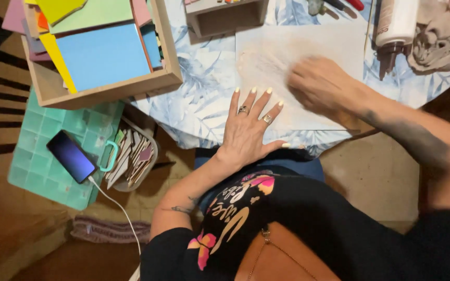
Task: Sanding the edges of small mosaic tiles on a piece of sandpaper and placing them onto a decorative box.
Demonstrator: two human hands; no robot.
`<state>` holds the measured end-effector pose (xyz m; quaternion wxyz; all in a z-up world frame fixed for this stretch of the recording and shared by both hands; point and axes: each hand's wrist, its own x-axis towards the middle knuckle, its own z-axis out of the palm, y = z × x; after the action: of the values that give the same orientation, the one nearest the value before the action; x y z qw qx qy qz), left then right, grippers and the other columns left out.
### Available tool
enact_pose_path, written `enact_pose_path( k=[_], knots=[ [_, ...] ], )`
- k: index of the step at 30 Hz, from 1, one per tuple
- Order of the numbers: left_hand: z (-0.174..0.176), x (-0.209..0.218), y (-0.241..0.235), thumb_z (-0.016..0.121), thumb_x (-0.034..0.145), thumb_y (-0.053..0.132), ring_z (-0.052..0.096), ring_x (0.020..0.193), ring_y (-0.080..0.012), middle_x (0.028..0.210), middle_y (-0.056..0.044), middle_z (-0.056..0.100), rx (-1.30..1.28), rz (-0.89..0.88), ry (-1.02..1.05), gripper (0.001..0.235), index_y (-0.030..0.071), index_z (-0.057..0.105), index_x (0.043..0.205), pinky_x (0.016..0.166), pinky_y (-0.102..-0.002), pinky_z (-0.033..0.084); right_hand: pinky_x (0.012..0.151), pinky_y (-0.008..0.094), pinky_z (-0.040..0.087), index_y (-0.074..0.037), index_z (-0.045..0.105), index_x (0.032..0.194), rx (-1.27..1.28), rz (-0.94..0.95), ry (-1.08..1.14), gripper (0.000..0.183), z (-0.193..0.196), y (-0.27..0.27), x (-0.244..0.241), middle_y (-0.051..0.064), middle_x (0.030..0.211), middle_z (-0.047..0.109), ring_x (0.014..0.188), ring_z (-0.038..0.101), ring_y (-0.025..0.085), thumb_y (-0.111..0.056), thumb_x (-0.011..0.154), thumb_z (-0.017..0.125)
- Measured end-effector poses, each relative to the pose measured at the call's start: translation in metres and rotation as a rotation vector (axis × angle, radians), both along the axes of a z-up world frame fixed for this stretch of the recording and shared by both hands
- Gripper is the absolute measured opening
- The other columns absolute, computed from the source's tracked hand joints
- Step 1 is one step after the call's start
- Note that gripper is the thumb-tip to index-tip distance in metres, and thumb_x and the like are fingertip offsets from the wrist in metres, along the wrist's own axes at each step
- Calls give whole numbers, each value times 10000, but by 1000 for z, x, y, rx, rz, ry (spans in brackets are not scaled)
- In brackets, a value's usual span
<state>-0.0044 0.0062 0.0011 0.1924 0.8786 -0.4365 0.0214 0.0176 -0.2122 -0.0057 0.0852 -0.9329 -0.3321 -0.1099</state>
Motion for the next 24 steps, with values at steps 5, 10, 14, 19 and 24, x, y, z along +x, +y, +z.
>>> enact_pose_path(
  k=[5, 10, 14, 19, 24],
  knots=[
    [-2, 1, -1, 535, 614, 666, 385, 1165, -380, 1247, -152, 421, -33, -29, 1, 772, 150, 481, 1186, 1032, -558, 71, 522, 341, 409, -127, 467, 702, -111, -106, 8, 82, -1, -39, -65, 44, 632, 395, 598, 491, 251, -170, 773, 468],
    [2, 2, 0, 521, 592, 689, 398, 1153, -382, 1236, -152, 432, -31, -38, -29, 800, 145, 487, 1178, 1040, -552, 74, 508, 365, 392, -116, 466, 697, -17, -132, -94, 88, -13, 6, 2, 55, 645, 399, 600, 481, 264, -153, 776, 477],
    [4, -1, -1, 546, 585, 667, 383, 1164, -365, 1243, -130, 424, 41, -20, -30, 789, 173, 465, 1195, 1042, -555, 69, 485, 365, 378, -94, 448, 658, 66, 52, -228, 159, -22, 47, 68, 56, 619, 404, 539, 457, 258, -158, 803, 438],
    [2, -1, -1, 539, 567, 688, 398, 1153, -363, 1231, -135, 438, 46, -11, -19, 815, 172, 467, 1194, 1038, -557, 72, 458, 418, 366, -73, 441, 615, 67, 174, -63, 161, 6, 7, 12, 81, 591, 390, 536, 466, 306, -142, 761, 448],
    [8, 3, 1, 522, 569, 694, 389, 1157, -377, 1248, -142, 423, 82, -48, 3, 829, 160, 460, 1201, 1047, -551, 47, 501, 346, 419, -123, 463, 658, -114, -13, 32, 72, 2, -50, -69, 45, 607, 417, 580, 501, 248, -166, 716, 469]
  ],
)
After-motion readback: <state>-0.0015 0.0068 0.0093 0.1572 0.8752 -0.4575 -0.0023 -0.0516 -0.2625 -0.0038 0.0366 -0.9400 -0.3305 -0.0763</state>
